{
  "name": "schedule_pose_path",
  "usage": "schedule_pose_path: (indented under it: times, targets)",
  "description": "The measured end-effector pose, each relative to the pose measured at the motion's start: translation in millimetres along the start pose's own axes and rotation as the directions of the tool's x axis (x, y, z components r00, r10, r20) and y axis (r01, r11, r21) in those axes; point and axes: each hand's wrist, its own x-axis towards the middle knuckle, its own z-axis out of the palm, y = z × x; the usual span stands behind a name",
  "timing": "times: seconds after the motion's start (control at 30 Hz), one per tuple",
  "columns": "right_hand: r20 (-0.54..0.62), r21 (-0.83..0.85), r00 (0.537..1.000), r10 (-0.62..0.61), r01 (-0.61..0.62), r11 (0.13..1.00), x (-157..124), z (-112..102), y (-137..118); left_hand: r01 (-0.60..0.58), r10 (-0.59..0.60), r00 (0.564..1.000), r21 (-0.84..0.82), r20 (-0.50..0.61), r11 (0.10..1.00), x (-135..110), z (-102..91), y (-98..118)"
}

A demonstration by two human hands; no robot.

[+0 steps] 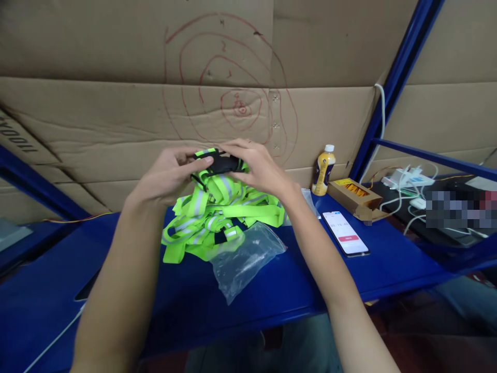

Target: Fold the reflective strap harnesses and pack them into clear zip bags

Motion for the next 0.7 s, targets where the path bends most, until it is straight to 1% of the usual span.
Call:
schedule_pose_path:
  times: [0.07, 0.13, 0.27, 0.33, 0.4, 0.47, 0.57, 0.63, 0.7]
  targets:
    - [0.044, 0.116, 0.999, -0.015, 0.010, 0.993, -0.7, -2.6, -0.8, -0.041, 0.041, 0.999, -0.016, -0.027, 0.999, -1.0, -4.4, 0.1]
    - [0.069, 0.181, 0.997, 0.024, -0.036, 0.983, -2.8, -7.5, 1.1, -0.091, 0.092, 0.995, 0.015, -0.035, 0.996, -2.1, -6.7, 0.9]
    - [0.128, 0.170, 0.981, 0.147, -0.168, 0.971, -7.7, -18.1, 8.9, -0.136, 0.136, 0.991, 0.069, -0.008, 0.988, -3.9, -2.2, 3.3]
    - [0.177, 0.149, 0.971, 0.163, -0.190, 0.970, -9.3, -21.4, 11.1, -0.150, 0.150, 0.989, 0.085, 0.011, 0.985, -3.8, 1.3, 3.8]
    - [0.183, 0.133, 0.970, 0.158, -0.184, 0.974, -9.8, -22.1, 11.2, -0.145, 0.142, 0.989, 0.107, 0.034, 0.984, -3.3, 2.5, 3.6]
    - [0.138, 0.103, 0.980, 0.143, -0.158, 0.982, -9.3, -19.7, 10.3, -0.105, 0.100, 0.994, 0.127, 0.043, 0.986, -3.3, 0.9, 2.6]
    - [0.016, 0.049, 0.997, 0.076, -0.076, 0.996, -7.9, -12.1, 11.3, -0.017, 0.014, 0.999, 0.104, 0.030, 0.994, -4.5, -3.3, 0.4]
    - [-0.067, 0.002, 0.997, 0.026, -0.026, 1.000, -7.3, -6.5, 14.2, 0.032, -0.031, 0.998, -0.016, 0.046, 0.999, -5.7, -4.6, -0.6]
    - [-0.108, -0.057, 0.994, 0.001, -0.008, 0.998, -7.1, -2.2, 17.5, 0.073, -0.054, 0.994, -0.205, 0.095, 0.976, -6.5, -3.6, 0.1]
